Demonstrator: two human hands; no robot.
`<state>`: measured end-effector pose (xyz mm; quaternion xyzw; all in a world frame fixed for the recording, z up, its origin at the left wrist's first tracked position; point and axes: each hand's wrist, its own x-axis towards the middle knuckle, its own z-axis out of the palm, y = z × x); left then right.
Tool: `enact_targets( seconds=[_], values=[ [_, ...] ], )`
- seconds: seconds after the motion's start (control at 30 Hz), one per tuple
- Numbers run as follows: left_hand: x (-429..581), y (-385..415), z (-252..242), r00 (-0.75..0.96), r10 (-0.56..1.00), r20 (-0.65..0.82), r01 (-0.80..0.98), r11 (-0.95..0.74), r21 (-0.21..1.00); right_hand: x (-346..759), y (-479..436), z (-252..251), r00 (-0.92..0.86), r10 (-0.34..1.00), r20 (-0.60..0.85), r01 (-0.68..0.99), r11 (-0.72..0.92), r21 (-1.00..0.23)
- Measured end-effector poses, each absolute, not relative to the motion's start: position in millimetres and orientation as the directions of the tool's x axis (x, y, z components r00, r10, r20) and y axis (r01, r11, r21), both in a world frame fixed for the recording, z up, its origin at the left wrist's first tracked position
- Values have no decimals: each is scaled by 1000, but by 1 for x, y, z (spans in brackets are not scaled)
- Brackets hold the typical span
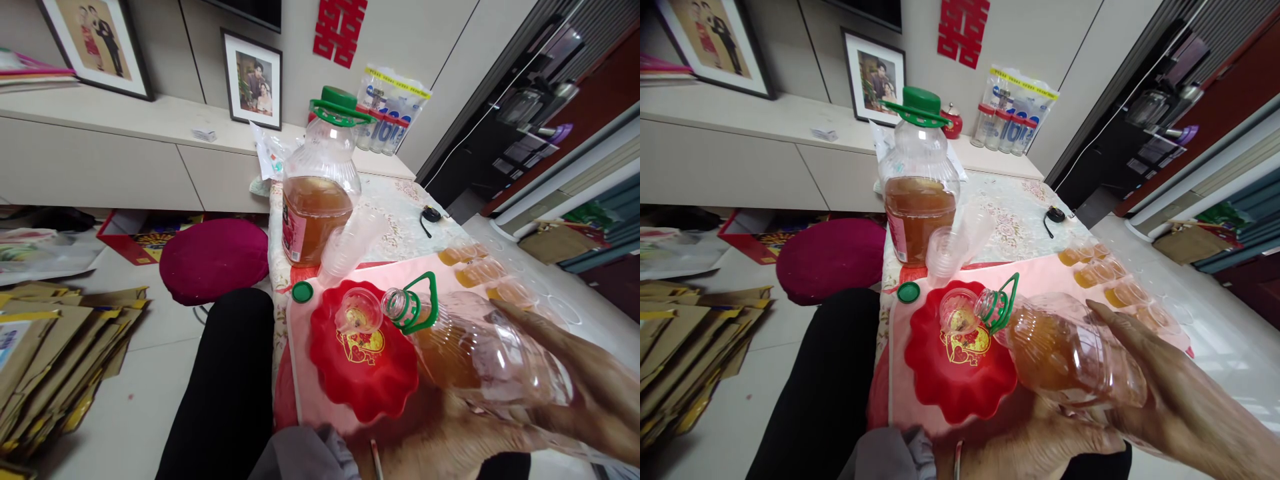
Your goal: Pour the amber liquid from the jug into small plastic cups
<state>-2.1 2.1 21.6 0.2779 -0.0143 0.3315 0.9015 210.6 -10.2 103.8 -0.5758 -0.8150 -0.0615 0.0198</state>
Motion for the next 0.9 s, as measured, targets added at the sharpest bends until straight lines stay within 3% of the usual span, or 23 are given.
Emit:
enact_targets(
  seconds=[0.23,0.53,0.7,0.9],
  values=[
    [12,-4,12,746,631,211,-660,661,356,202,-9,105,-342,930,134,938,330,102],
    [16,-5,5,745,639,191,-653,641,404,204,-6,110,-425,896,126,895,396,206],
    [29,-12,-17,750,646,138,-622,621,476,198,-3,113,-449,884,131,886,421,194],
    [23,-11,-10,757,633,161,-629,640,442,201,-5,112,-390,917,83,911,371,178]
  ],
)
